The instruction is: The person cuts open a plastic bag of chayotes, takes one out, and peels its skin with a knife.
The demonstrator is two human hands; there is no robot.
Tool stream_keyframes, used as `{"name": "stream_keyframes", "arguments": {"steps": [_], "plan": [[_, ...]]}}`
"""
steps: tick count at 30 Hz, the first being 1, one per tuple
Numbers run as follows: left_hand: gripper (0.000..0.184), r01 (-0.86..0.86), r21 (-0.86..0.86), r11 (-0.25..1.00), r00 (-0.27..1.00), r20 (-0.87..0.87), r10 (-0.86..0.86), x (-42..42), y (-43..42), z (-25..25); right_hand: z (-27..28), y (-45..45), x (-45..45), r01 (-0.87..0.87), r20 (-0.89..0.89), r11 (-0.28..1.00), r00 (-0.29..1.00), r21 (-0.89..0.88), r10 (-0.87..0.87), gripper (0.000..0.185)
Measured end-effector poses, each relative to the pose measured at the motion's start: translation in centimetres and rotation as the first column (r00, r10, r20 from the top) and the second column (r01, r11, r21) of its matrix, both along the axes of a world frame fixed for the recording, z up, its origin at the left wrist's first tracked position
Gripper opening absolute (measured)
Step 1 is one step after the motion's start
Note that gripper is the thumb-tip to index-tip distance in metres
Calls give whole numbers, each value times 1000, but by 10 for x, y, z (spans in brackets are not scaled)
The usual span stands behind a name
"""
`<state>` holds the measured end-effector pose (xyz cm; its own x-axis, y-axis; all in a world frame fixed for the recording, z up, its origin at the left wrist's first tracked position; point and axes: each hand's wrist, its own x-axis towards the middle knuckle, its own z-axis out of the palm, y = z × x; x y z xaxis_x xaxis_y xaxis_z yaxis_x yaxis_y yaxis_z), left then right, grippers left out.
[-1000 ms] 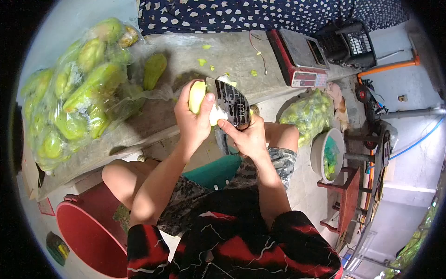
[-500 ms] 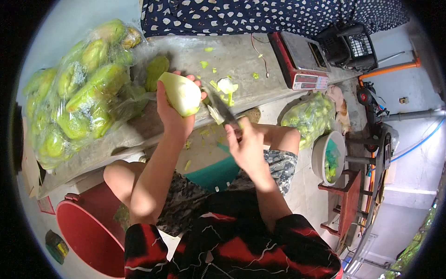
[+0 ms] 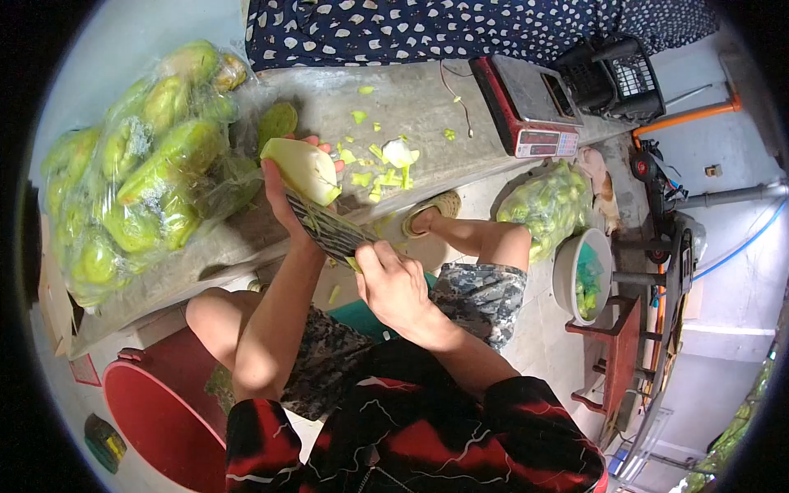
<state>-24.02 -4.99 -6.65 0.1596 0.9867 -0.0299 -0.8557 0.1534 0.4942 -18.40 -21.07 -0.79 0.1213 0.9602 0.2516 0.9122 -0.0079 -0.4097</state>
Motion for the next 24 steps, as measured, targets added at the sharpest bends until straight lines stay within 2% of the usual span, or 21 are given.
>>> {"name": "stream_keyframes", "arguments": {"steps": [14, 17, 19, 22, 23, 24], "plan": [[57, -5, 44, 999, 998, -66, 8, 4, -11, 6, -7, 16, 1, 57, -41, 998, 998, 37, -56, 22], [54, -41, -1, 999, 994, -102, 40, 9, -15, 11, -5, 20, -1, 72, -47, 997, 996, 24, -71, 21], [51, -107, 94, 990, 977, -174, 122, 11, -15, 12, -3, 22, -2, 81, -44, 996, 996, 35, -80, 21], [49, -144, 137, 980, 965, -199, 170, 12, -17, 20, -1, 23, -5, 90, -51, 995, 995, 36, -88, 23], [49, -141, 138, 980, 966, -199, 167, 12, -18, 19, -1, 23, -5, 93, -58, 995, 994, 27, -91, 25], [49, -58, 70, 996, 991, -115, 66, 11, -19, 18, -2, 25, -4, 95, -57, 995, 994, 27, -93, 25]]}}
